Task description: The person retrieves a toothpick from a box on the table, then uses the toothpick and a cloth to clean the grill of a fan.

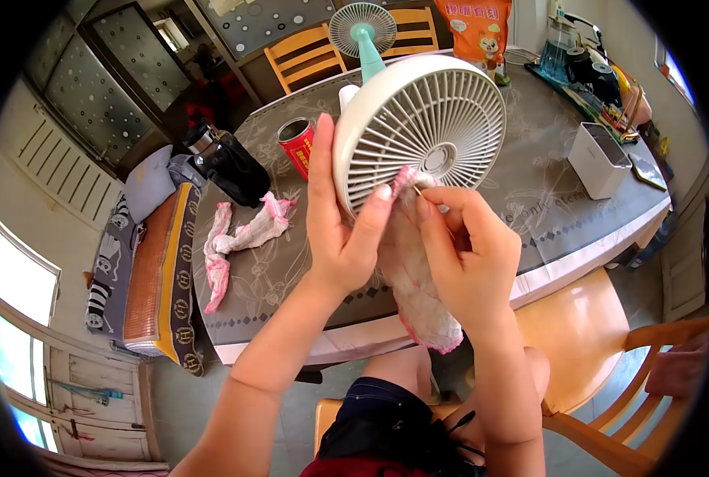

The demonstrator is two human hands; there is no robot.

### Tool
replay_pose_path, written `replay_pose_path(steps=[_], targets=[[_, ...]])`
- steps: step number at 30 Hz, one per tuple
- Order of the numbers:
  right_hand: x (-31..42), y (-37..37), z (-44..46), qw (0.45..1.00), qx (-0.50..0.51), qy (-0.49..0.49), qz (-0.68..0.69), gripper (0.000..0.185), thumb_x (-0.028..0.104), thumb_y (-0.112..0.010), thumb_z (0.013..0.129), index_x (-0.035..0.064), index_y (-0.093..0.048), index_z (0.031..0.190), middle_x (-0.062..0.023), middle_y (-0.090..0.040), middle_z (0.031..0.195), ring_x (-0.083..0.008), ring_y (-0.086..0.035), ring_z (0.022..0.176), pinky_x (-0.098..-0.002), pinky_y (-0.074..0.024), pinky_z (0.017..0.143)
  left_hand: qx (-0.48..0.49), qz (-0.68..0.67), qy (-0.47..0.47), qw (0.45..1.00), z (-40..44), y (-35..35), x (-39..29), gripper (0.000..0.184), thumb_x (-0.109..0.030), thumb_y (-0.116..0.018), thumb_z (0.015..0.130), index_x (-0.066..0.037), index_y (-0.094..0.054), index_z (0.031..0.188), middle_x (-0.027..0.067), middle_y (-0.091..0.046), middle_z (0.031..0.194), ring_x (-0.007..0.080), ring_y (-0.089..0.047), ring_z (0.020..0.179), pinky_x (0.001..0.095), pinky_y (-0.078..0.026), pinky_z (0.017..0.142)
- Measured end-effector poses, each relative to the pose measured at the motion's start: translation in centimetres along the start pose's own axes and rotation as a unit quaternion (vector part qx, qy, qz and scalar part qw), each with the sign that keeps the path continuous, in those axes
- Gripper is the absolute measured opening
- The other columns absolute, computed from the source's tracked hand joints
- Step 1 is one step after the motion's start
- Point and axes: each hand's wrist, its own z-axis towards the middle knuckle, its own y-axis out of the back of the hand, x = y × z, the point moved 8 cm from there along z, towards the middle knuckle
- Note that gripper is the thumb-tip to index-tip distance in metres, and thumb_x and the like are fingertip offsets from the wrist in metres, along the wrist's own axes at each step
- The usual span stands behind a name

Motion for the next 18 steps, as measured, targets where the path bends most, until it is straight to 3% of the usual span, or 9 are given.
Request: replay_pose_path(steps=[1,5,8,10,18], targets=[[0.1,0.1,0.0,1.0,-0.013,0.002,-0.004,0.011,0.0,-0.069,0.081,0.0063,-0.066,0.089,-0.0051,-0.054,0.06,-0.0165,-0.05,0.05,-0.0281,-0.0396,0.048,-0.018,-0.052,0.029,0.998,-0.3,-0.3,0.4,0.078,-0.001,-0.053,0.091,-0.001,-0.006,0.153,0.0171,-0.041,0.143,0.0233,-0.049,0.124,0.0367,-0.04,0.105],[0.1,0.2,0.0,0.999,-0.009,0.006,-0.042,0.013,-0.002,-0.07,0.079,0.0053,-0.066,0.089,-0.0048,-0.057,0.062,-0.0168,-0.052,0.051,-0.0278,-0.041,0.048,-0.029,0.025,-0.006,0.999,-1.0,0.1,0.9,0.084,-0.001,-0.06,0.089,0.0,-0.006,0.153,0.0181,-0.041,0.141,0.0232,-0.049,0.124,0.0364,-0.041,0.104],[0.9,0.6,0.2,0.997,-0.03,0.048,-0.051,0.013,-0.004,-0.07,0.077,0.0036,-0.066,0.087,-0.005,-0.059,0.065,-0.0168,-0.054,0.052,-0.027,-0.0427,0.048,-0.047,0.09,-0.072,0.992,-1.1,0.4,-0.1,0.074,-0.007,-0.069,0.087,0.006,-0.027,0.146,0.0209,-0.048,0.132,0.0266,-0.058,0.113,0.0357,-0.046,0.095],[2.5,0.6,0.3,0.99,-0.011,0.114,-0.085,0.013,-0.006,-0.07,0.076,0.0016,-0.066,0.086,-0.0058,-0.062,0.069,-0.0164,-0.055,0.053,-0.0263,-0.0439,0.049,-0.054,0.106,-0.082,0.989,-1.4,0.6,-0.4,0.074,-0.007,-0.071,0.086,0.006,-0.029,0.145,0.0208,-0.049,0.132,0.0269,-0.058,0.113,0.0356,-0.046,0.095],[2.1,1.0,0.2,0.99,-0.01,0.103,-0.091,0.014,-0.007,-0.07,0.075,0.0017,-0.066,0.086,-0.0062,-0.063,0.069,-0.017,-0.055,0.053,-0.0269,-0.0438,0.049,-0.057,0.149,-0.102,0.982,-2.3,0.8,-0.7,0.073,-0.006,-0.071,0.083,0.007,-0.033,0.144,0.0232,-0.046,0.138,0.0326,-0.053,0.12,0.0386,-0.043,0.1]])
